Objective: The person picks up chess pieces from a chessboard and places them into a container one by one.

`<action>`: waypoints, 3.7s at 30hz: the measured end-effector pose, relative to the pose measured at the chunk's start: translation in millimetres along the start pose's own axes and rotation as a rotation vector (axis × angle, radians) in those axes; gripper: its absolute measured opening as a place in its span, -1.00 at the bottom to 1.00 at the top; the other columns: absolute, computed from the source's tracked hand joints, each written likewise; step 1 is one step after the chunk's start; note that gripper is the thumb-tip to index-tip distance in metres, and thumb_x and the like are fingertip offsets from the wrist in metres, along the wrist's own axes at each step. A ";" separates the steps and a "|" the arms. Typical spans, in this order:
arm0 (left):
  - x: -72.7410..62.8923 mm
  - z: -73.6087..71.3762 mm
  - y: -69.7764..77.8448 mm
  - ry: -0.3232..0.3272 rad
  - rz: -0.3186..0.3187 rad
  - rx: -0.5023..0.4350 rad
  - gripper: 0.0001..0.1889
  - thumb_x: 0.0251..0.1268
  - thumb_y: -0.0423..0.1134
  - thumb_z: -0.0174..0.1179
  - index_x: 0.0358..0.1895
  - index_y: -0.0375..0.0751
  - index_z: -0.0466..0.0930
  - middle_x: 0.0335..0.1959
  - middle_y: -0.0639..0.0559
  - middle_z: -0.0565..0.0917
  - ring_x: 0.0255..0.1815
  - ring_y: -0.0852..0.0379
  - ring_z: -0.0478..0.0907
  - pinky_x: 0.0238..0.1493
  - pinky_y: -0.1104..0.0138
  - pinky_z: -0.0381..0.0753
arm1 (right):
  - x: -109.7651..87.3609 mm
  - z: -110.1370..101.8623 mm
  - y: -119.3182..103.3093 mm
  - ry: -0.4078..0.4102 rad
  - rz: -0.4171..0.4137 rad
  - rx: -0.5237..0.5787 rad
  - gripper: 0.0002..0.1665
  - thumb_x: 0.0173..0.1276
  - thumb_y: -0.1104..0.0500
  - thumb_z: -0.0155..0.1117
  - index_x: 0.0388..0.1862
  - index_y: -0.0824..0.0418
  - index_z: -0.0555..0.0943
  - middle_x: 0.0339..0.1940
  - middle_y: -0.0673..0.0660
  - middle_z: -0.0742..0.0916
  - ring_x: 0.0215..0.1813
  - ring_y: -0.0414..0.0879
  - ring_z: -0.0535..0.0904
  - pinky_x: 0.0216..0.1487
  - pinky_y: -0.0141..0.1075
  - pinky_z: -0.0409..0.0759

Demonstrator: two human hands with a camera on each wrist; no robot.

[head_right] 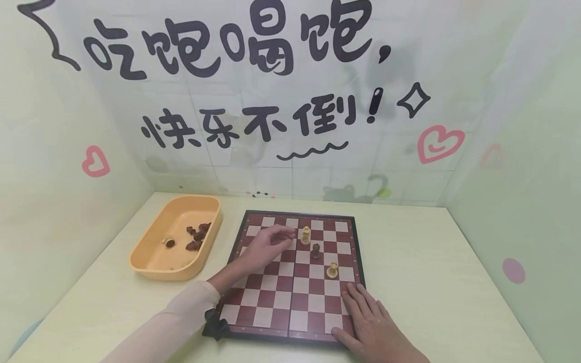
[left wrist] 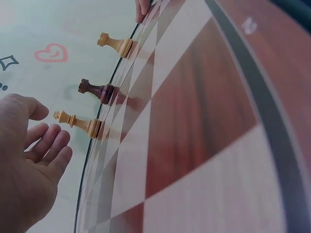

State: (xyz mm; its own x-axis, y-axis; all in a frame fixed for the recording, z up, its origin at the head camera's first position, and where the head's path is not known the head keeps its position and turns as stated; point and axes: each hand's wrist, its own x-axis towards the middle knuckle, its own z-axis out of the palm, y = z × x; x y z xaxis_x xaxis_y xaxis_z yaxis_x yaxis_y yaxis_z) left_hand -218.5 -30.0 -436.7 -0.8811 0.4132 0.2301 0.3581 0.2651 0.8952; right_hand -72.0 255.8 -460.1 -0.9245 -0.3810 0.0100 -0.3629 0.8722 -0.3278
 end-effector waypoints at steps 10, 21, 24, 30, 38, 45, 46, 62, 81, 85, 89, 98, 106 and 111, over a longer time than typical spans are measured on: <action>9.0 0.1 -3.3 -0.003 -0.027 0.041 -0.61 0.49 -0.32 0.17 0.29 -0.40 0.50 0.10 -0.14 0.61 0.12 0.04 0.57 0.22 0.32 0.56 | -2.9 -0.4 -3.9 0.015 -0.006 -0.021 -0.01 0.44 -0.41 0.12 0.51 0.32 0.34 0.56 0.25 0.33 0.54 0.22 0.18 0.43 0.20 0.29; 20.9 2.1 -10.5 0.019 -0.062 0.076 -0.61 0.43 -0.33 0.24 0.26 -0.39 0.53 0.03 -0.07 0.65 0.08 0.03 0.60 0.15 0.29 0.61 | -4.6 1.8 -7.0 0.008 0.005 -0.022 0.00 0.43 -0.42 0.12 0.50 0.32 0.34 0.56 0.25 0.33 0.54 0.23 0.18 0.43 0.21 0.28; 24.5 5.0 -10.5 0.011 -0.059 0.073 -0.61 0.44 -0.30 0.24 0.26 -0.38 0.54 0.05 -0.08 0.64 0.09 0.02 0.60 0.13 0.29 0.62 | -5.3 2.0 -7.8 0.010 0.004 -0.026 0.00 0.44 -0.42 0.11 0.51 0.31 0.34 0.56 0.24 0.32 0.54 0.22 0.18 0.43 0.21 0.28; 31.5 12.3 -9.0 -0.013 -0.056 0.067 -0.62 0.46 -0.30 0.24 0.24 -0.38 0.55 0.03 -0.08 0.64 0.06 0.04 0.60 0.09 0.32 0.63 | -5.5 1.9 -7.6 0.015 -0.001 -0.030 -0.01 0.44 -0.42 0.11 0.51 0.30 0.34 0.56 0.23 0.32 0.54 0.22 0.18 0.43 0.20 0.28; 38.5 21.8 -10.8 -0.042 -0.048 0.218 -0.66 0.47 -0.19 0.23 0.21 -0.21 0.63 0.03 0.01 0.66 0.11 0.10 0.58 0.17 0.23 0.57 | -4.6 1.8 -5.8 0.022 0.003 -0.022 0.00 0.42 -0.43 0.14 0.50 0.30 0.37 0.55 0.24 0.35 0.52 0.22 0.20 0.39 0.23 0.32; 38.5 24.8 -10.1 -0.029 -0.076 0.212 -0.68 0.50 -0.17 0.21 0.19 -0.22 0.67 0.12 -0.04 0.65 0.19 0.07 0.53 0.24 0.17 0.53 | -4.7 0.9 -5.4 0.018 -0.008 -0.029 0.00 0.42 -0.44 0.12 0.50 0.28 0.37 0.55 0.23 0.34 0.53 0.21 0.19 0.40 0.22 0.31; 38.2 25.0 -10.0 -0.028 -0.075 0.204 -0.69 0.50 -0.17 0.21 0.17 -0.22 0.67 0.10 -0.03 0.66 0.17 0.07 0.54 0.22 0.17 0.53 | -5.0 1.3 -5.6 0.023 -0.010 -0.033 -0.01 0.42 -0.43 0.13 0.50 0.29 0.37 0.55 0.23 0.34 0.53 0.21 0.19 0.40 0.21 0.32; 31.4 29.8 -13.5 -0.013 -0.037 0.164 -0.71 0.52 -0.27 0.19 0.16 -0.31 0.67 0.04 -0.02 0.69 0.08 0.13 0.56 0.17 0.18 0.56 | -9.8 7.3 -8.2 0.039 -0.025 -0.040 -0.04 0.41 -0.39 0.19 0.47 0.30 0.41 0.52 0.25 0.38 0.51 0.23 0.22 0.37 0.23 0.35; 33.5 13.1 6.7 -0.007 0.018 0.051 -0.67 0.51 -0.23 0.22 0.19 -0.35 0.64 -0.11 -0.02 0.75 -0.04 0.14 0.66 -0.09 0.36 0.67 | -13.4 5.7 -15.9 0.069 -0.014 -0.064 -0.05 0.43 -0.40 0.16 0.48 0.29 0.40 0.54 0.21 0.37 0.52 0.19 0.22 0.40 0.17 0.34; 32.1 11.3 4.8 -0.032 0.011 0.034 -0.66 0.52 -0.22 0.21 0.19 -0.35 0.64 -0.10 -0.05 0.75 -0.07 0.15 0.66 -0.10 0.34 0.67 | -13.9 5.5 -17.2 0.072 -0.021 -0.076 -0.05 0.43 -0.40 0.15 0.47 0.30 0.40 0.53 0.21 0.38 0.52 0.19 0.23 0.40 0.15 0.35; 31.8 7.4 5.7 -0.036 0.002 0.046 -0.67 0.53 -0.18 0.20 0.19 -0.30 0.66 -0.09 0.04 0.73 -0.05 0.17 0.64 -0.08 0.32 0.67 | -13.8 4.6 -19.0 0.061 -0.017 -0.071 -0.05 0.44 -0.41 0.14 0.47 0.29 0.41 0.53 0.22 0.38 0.51 0.19 0.24 0.40 0.15 0.35; 27.9 -3.2 3.1 -0.061 -0.029 0.075 -0.68 0.55 -0.17 0.18 0.18 -0.27 0.66 -0.10 0.10 0.70 -0.02 0.18 0.62 -0.04 0.30 0.66 | -14.5 8.5 -22.2 0.055 -0.004 -0.067 -0.04 0.41 -0.41 0.16 0.46 0.30 0.41 0.52 0.23 0.39 0.50 0.19 0.25 0.37 0.17 0.38; 27.3 -19.6 1.2 -0.080 -0.015 0.114 -0.66 0.56 -0.17 0.16 0.20 -0.28 0.66 -0.05 0.06 0.71 0.04 0.13 0.60 0.04 0.22 0.63 | -15.1 9.0 -25.3 0.064 0.013 -0.060 -0.03 0.41 -0.42 0.16 0.46 0.29 0.41 0.52 0.22 0.38 0.50 0.19 0.24 0.38 0.18 0.37; 25.4 -27.5 -1.1 -0.078 -0.024 0.105 -0.65 0.57 -0.19 0.15 0.25 -0.29 0.62 0.02 0.04 0.70 0.09 0.09 0.58 0.00 0.22 0.64 | -15.2 8.7 -27.4 0.053 0.021 -0.055 -0.02 0.40 -0.43 0.16 0.46 0.29 0.40 0.52 0.24 0.38 0.50 0.20 0.24 0.38 0.18 0.36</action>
State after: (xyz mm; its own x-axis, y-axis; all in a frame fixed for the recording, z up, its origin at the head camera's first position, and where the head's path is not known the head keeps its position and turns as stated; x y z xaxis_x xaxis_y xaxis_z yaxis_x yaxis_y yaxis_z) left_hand -249.8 -43.7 -421.4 -0.8647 0.4708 0.1751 0.3711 0.3639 0.8543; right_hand -47.0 235.1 -459.5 -0.9364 -0.3468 0.0541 -0.3478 0.8960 -0.2762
